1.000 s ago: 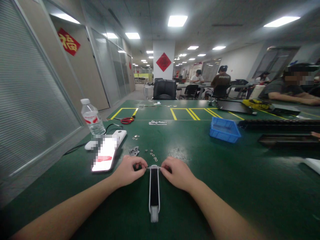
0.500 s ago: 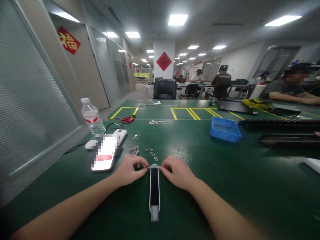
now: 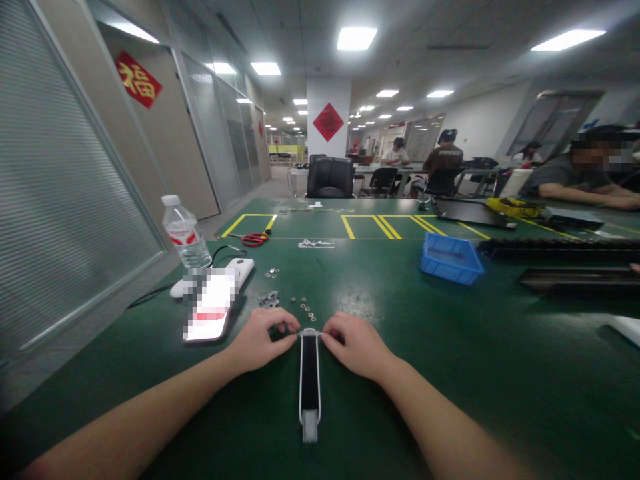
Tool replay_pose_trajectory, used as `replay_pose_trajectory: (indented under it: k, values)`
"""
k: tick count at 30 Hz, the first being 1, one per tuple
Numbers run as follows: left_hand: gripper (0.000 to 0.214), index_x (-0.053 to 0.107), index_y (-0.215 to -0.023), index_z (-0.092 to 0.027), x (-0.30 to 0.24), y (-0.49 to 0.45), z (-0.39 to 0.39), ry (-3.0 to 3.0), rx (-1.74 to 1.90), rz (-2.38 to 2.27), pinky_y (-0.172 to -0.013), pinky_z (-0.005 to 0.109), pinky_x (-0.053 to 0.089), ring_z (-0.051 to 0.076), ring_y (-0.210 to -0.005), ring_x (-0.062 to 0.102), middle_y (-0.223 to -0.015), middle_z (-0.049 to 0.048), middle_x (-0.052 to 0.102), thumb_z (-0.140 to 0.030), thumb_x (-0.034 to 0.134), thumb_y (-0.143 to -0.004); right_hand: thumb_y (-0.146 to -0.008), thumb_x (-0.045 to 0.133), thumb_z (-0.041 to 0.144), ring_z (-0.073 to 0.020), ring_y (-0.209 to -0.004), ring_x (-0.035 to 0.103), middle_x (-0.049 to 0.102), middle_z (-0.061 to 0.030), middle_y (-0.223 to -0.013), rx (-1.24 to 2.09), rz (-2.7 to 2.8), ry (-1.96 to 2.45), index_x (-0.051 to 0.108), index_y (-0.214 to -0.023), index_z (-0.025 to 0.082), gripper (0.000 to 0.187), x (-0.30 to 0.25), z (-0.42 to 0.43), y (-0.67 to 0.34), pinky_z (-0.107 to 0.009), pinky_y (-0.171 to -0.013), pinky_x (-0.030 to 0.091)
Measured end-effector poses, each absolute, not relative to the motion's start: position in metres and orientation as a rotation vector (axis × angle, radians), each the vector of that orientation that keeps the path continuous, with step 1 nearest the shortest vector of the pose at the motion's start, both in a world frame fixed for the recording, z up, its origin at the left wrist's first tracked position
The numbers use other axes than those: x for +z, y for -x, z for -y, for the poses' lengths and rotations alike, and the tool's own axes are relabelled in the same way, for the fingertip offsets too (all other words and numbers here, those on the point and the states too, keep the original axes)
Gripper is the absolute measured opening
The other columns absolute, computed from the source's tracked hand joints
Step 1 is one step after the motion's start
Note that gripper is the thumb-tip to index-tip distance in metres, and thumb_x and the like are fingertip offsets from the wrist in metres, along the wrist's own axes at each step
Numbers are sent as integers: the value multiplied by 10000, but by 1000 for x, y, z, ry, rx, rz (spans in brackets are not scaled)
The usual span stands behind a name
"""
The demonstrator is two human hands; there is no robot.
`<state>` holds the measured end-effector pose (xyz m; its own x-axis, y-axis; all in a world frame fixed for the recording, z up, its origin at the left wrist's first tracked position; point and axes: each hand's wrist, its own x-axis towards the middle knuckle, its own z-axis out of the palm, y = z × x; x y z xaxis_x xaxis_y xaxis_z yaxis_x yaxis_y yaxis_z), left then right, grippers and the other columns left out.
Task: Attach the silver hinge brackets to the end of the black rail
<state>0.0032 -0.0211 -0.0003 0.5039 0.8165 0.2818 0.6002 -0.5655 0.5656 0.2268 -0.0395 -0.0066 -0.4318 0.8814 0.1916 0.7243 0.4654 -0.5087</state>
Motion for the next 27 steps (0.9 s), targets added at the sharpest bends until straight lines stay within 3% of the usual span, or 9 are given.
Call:
replay_pose_trajectory:
  k: [27]
  values:
    - [52, 651, -830, -210, 5, -4, 21, -2369, 700, -1171, -892, 385, 351, 146, -742, 623, -825, -39, 708, -215, 650, -778, -880, 529, 203, -143, -711, 522, 567, -11, -762, 497, 2304, 1335, 611, -798, 190, 117, -7, 40, -228, -256, -640, 395]
